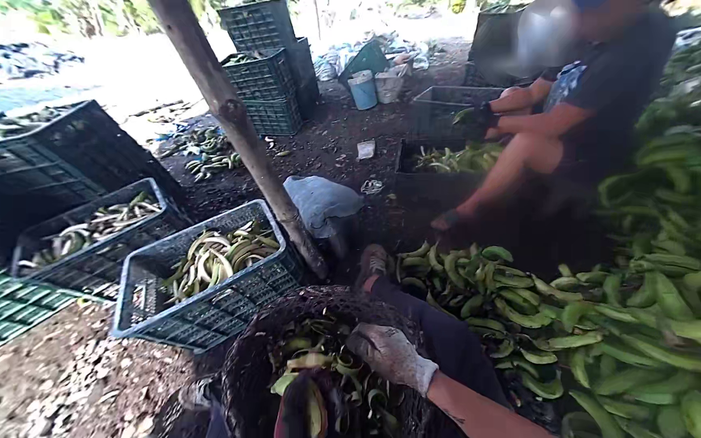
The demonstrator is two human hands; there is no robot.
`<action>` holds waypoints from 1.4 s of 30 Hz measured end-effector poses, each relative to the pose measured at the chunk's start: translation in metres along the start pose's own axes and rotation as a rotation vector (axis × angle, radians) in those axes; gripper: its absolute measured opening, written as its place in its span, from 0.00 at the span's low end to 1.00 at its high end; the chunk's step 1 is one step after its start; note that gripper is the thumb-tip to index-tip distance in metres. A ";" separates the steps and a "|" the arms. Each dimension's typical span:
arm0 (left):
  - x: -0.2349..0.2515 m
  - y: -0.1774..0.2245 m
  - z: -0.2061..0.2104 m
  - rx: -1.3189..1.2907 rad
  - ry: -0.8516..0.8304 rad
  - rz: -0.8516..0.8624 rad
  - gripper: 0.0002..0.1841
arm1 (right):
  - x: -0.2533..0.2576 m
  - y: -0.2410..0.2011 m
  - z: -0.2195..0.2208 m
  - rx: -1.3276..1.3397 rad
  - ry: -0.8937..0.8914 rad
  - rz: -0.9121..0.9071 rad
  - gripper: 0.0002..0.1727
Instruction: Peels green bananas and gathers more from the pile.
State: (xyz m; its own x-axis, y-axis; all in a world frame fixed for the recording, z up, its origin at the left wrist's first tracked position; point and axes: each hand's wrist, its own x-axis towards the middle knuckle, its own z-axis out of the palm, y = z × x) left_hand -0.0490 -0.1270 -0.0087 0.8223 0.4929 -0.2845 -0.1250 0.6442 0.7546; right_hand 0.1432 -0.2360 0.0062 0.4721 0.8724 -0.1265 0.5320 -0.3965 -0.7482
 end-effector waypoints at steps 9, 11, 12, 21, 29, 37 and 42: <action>0.012 0.030 0.018 -0.762 0.213 0.125 0.28 | -0.038 -0.010 0.077 -0.073 0.246 -0.602 0.28; 0.010 0.028 0.023 -0.784 0.259 0.098 0.28 | -0.037 -0.011 0.078 -0.089 0.247 -0.598 0.29; 0.011 0.026 0.023 -0.770 0.275 0.103 0.28 | -0.037 -0.011 0.077 -0.089 0.239 -0.591 0.29; 0.005 0.008 0.034 -0.627 0.191 0.200 0.28 | -0.035 -0.015 0.061 0.004 -0.076 -0.217 0.35; 0.006 0.013 0.003 -0.675 0.190 0.282 0.31 | -0.041 -0.017 0.054 -0.180 0.186 -0.653 0.28; -0.006 0.018 0.024 -0.375 0.163 0.231 0.29 | -0.024 -0.028 0.038 -0.002 -0.226 -0.267 0.27; -0.019 0.021 0.006 0.074 0.040 0.228 0.48 | -0.030 -0.030 0.033 -0.182 0.067 -0.361 0.28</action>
State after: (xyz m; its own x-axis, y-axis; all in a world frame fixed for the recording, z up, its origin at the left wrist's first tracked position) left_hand -0.0636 -0.1260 0.0156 0.7549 0.6440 -0.1240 -0.2625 0.4700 0.8427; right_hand 0.0899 -0.2404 0.0108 0.2740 0.9466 0.1699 0.7848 -0.1179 -0.6084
